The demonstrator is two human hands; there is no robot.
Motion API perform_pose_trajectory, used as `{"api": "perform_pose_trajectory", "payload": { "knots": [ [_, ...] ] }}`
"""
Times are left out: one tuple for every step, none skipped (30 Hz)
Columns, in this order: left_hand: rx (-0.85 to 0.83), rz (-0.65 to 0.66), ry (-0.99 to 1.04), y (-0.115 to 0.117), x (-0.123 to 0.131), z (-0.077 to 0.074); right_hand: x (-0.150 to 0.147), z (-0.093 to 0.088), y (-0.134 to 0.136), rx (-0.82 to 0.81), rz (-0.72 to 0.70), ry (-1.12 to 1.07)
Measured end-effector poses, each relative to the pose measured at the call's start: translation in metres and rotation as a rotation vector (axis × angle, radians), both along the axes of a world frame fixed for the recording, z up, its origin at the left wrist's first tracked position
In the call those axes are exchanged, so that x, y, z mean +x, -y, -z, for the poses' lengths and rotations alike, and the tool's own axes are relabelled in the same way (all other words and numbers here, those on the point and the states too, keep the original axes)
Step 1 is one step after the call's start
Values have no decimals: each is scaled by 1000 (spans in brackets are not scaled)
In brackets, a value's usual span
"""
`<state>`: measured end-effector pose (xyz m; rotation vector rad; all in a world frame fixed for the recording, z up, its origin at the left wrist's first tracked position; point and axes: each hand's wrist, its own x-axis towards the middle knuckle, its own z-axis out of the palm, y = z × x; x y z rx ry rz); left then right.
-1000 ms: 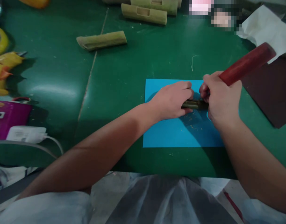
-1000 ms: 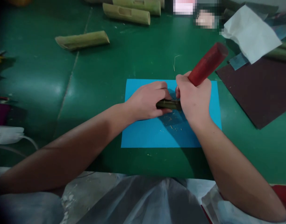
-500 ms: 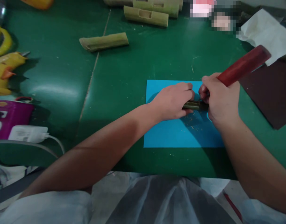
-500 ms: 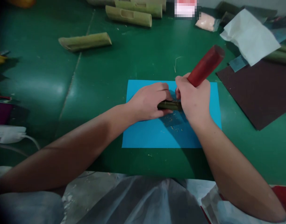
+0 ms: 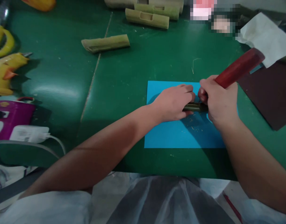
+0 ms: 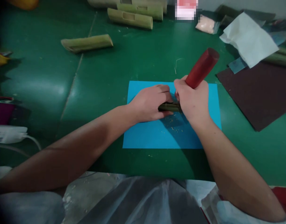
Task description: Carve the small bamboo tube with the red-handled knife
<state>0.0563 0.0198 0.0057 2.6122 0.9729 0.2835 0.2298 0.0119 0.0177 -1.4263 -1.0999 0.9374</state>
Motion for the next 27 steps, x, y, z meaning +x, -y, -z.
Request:
{"api": "perform_pose_trajectory", "payload": {
  "knots": [
    [3,6,0,0,0,0,1,0,0,-3,-12,9],
    [4,10,-2,1,0,0,1,-1,0,-7,-23,19],
    [3,11,-6,1,0,0,1,-1,0,-12,-33,27],
    [1,11,-12,2,0,-1,1,-1,1,-18,-36,31],
    [1,9,-18,2,0,-1,0,-2,2,-19,-33,27],
    [4,7,-24,2,1,-1,0,-2,4,-15,-26,17],
    [14,8,-27,2,1,-1,-1,-2,7,-2,-14,4],
    [31,9,-24,2,1,-1,-1,-1,9,20,2,-10],
    [55,13,-17,2,1,0,-1,-1,12,49,16,-22],
    [83,20,-8,2,1,1,-1,0,14,79,26,-27],
    [112,26,1,2,1,2,-1,1,16,98,31,-22],
    [139,31,10,2,0,3,-1,2,17,110,31,-13],
    [160,30,17,2,0,4,0,2,18,113,28,-1],
    [172,26,24,3,-1,4,0,3,18,111,24,10],
    [176,19,32,4,-1,5,1,3,18,109,18,19],
    [176,11,43,4,-1,4,1,2,19,108,12,24],
    [174,6,52,5,-1,4,1,2,19,104,8,27],
    [174,5,58,6,-1,4,0,1,20,97,4,30],
    [172,9,57,7,-1,3,0,0,21,89,5,32],
    [170,16,50,7,-1,3,0,-2,23,84,10,32],
    [163,26,39,8,-1,2,-1,-3,25,87,14,28],
    [153,35,25,8,0,2,-1,-4,26,103,19,22],
    [142,42,13,8,0,1,-1,-5,28,127,21,14],
    [134,49,5,8,0,1,-1,-6,29,152,23,6],
    [129,52,2,8,0,0,0,-7,30,175,29,-1],
    [130,53,3,8,0,0,0,-7,30,186,34,-5],
    [134,53,8,8,0,0,1,-7,30,187,40,-11]
  ]
}}
